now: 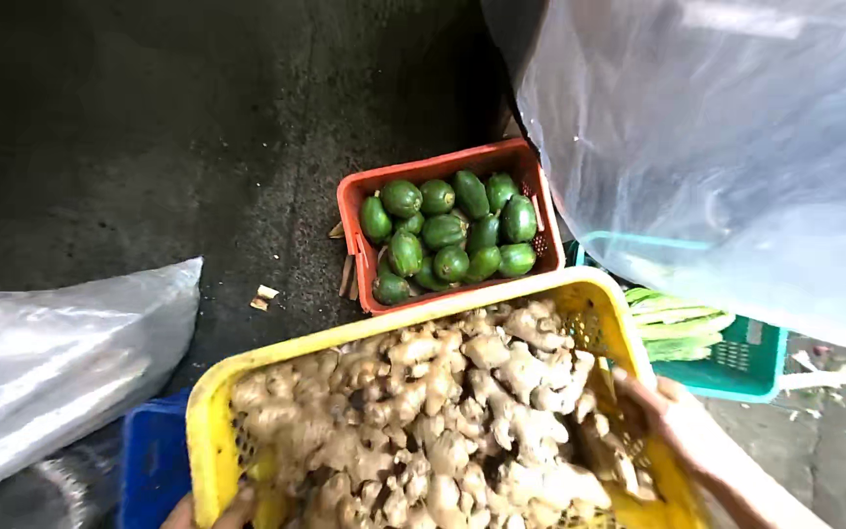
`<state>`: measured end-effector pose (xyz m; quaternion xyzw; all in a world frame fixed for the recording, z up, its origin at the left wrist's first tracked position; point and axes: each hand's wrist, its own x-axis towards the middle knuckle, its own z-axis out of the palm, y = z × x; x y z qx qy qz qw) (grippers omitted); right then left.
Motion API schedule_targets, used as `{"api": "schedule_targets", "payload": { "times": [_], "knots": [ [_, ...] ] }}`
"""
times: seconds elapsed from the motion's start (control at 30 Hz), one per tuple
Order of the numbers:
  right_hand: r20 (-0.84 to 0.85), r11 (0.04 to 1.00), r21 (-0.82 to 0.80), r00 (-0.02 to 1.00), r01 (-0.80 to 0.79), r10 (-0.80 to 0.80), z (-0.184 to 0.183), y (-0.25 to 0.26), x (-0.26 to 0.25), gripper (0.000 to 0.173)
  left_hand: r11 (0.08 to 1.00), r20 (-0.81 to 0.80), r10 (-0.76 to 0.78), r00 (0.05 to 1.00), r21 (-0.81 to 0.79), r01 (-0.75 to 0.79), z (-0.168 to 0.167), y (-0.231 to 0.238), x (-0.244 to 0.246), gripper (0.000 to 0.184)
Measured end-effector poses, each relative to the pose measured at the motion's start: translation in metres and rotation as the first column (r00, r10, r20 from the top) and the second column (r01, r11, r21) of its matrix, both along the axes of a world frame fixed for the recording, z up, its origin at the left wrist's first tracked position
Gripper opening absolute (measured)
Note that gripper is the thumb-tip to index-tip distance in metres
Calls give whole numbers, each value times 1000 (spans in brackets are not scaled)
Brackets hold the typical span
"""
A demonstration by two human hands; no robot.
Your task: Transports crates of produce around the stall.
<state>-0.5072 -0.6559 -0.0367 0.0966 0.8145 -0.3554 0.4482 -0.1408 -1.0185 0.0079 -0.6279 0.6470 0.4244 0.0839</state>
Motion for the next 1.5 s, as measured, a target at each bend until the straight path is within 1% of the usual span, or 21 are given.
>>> {"api": "schedule_targets", "payload": {
  "times": [0.07, 0.1, 0.17, 0.23, 0.27, 0.33, 0.4, 0.5, 0.57, 0.6, 0.67, 0.77, 0.83, 0.9, 0.97, 1.07, 1.17, 1.27, 1.33, 1.4, 1.5],
  "knots": [
    [-7, 996, -74, 999, -49, 49, 25, -13, -33, 64, 999, -9, 4, 1000, -31, -4, 29, -8, -27, 34],
    [-2, 994, -99, 999, -36, 36, 34, -22, -48, 69, 998, -9, 19, 1000, -53, -20, 41, -12, -42, 35],
    [-26, 993, -118, 1000, 12, -15, 45, -43, -79, 66, 990, -67, 92, 994, -98, -98, 50, -21, -75, 48],
    [-45, 994, -97, 998, 39, -44, 49, -63, -113, 65, 970, -163, 192, 968, -118, -213, 45, -28, -114, 55],
    [-70, 994, -106, 997, 36, -44, 46, -70, -130, 65, 963, -194, 220, 956, -115, -244, 40, -34, -134, 54],
    [-105, 994, -94, 992, 63, -73, 36, -82, -160, 71, 959, -218, 225, 950, -121, -255, 22, -53, -172, 56],
    [-156, 994, -63, 983, 92, -101, 23, -101, -191, 75, 967, -240, 198, 950, -112, -230, -8, -80, -208, 62],
    [-239, 995, -9, 966, 99, -98, -7, -128, -233, 72, 980, -193, 132, 972, -119, -157, -63, -115, -261, 71],
    [-297, 997, 41, 953, 68, -53, -18, -149, -264, 74, 983, -146, 80, 986, -155, -103, -86, -142, -301, 76],
    [-302, 997, 54, 953, 50, -32, -21, -154, -270, 76, 983, -105, 59, 993, -166, -76, -93, -151, -311, 77],
    [-276, 995, 102, 961, 16, 13, -28, -151, -263, 80, 984, -22, 54, 998, -169, -57, -92, -152, -311, 81],
    [-278, 981, 193, 959, 7, 47, -25, -161, -271, 95, 985, 51, 89, 995, -150, -80, -87, -159, -319, 91],
    [-303, 973, 231, 951, 8, 64, -25, -157, -267, 98, 991, 100, 70, 993, -121, -57, -84, -160, -323, 90],
    [-331, 963, 268, 941, 19, 74, -28, -152, -259, 93, 995, 128, 19, 992, -95, -7, -80, -166, -323, 88],
    [-372, 932, 361, 919, 13, 132, -21, -158, -257, 89, 998, 120, 5, 993, -68, 3, -80, -165, -321, 87],
    [-384, 843, 537, 885, -18, 263, -4, -187, -248, 89, 999, 155, -7, 988, -49, 15, -76, -165, -318, 82],
    [-441, 775, 631, 819, -8, 368, -7, -205, -245, 87, 998, 200, -65, 978, -4, 67, -72, -177, -318, 73],
    [-476, 737, 675, 780, 29, 406, -14, -205, -241, 84, 987, 187, -121, 975, 123, 99, -68, -186, -312, 76],
    [-492, 732, 680, 765, 39, 416, -25, -208, -239, 83, 983, 152, -130, 980, 150, 107, -70, -197, -307, 78],
    [-468, 673, 739, 737, 25, 487, -22, -206, -243, 83, 976, 110, -127, 986, 190, 104, -72, -196, -306, 79],
    [-428, 610, 792, 742, 33, 516, -25, -219, -239, 83, 956, 72, -159, 985, 258, 136, -70, -208, -302, 81]
  ]
}}
